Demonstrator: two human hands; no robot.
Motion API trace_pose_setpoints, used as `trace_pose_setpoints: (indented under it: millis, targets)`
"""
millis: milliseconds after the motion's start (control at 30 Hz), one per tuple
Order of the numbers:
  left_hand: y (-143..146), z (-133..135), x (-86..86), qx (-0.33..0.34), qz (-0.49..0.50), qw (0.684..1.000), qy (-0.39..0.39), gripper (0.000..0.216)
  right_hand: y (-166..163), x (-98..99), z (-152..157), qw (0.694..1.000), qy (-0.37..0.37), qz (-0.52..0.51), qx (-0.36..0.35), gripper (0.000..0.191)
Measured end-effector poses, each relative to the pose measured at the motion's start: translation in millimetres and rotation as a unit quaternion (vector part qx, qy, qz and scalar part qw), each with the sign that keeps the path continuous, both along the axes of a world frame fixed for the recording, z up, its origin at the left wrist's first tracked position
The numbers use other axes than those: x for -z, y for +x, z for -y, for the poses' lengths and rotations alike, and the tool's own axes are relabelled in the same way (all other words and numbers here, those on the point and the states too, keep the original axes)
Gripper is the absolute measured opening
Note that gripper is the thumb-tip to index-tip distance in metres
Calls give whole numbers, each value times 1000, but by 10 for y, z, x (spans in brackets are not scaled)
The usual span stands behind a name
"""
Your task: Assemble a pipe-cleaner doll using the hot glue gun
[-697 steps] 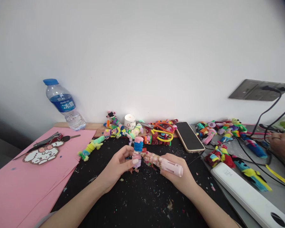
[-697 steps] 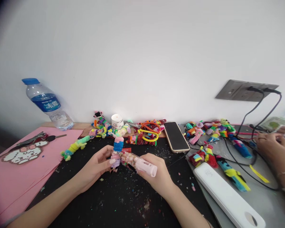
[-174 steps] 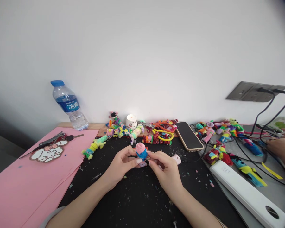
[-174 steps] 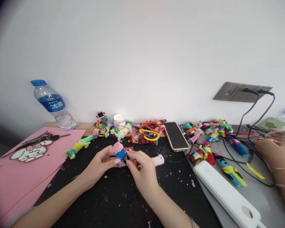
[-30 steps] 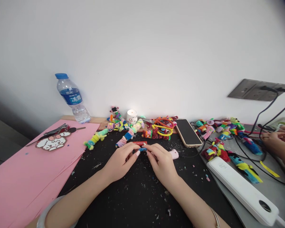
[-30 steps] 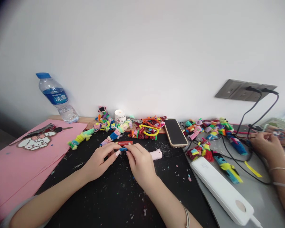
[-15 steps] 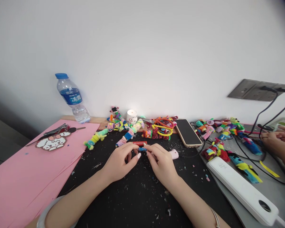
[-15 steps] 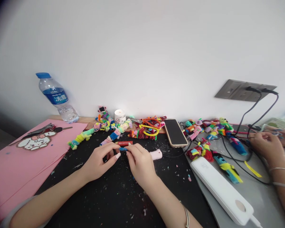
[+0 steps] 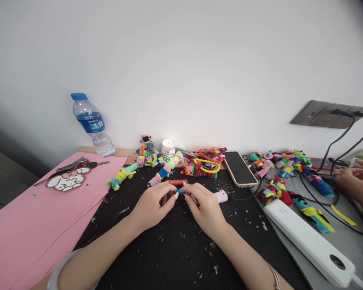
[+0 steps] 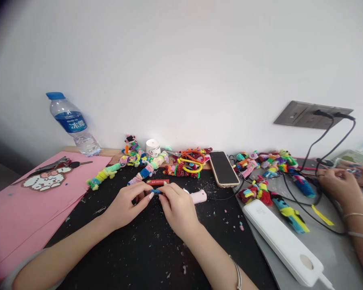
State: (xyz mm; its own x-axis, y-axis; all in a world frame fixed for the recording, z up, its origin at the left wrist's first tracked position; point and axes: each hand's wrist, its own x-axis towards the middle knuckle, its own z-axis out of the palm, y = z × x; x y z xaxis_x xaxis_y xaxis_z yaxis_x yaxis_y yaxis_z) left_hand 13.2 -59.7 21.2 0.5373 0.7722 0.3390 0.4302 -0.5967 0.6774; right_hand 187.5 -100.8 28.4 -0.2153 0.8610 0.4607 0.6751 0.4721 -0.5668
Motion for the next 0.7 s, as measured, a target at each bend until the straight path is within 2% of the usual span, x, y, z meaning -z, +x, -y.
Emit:
trace_pose_setpoints:
  millis: [400,700]
  targets:
    - [4,31,-26,-9,-29,1000,7,17,0,30,-3,1000,7,-15,0,18]
    - [17,40,9,-12,-6,1000,15,14,1,35,0,1000,18,-24,-3,17]
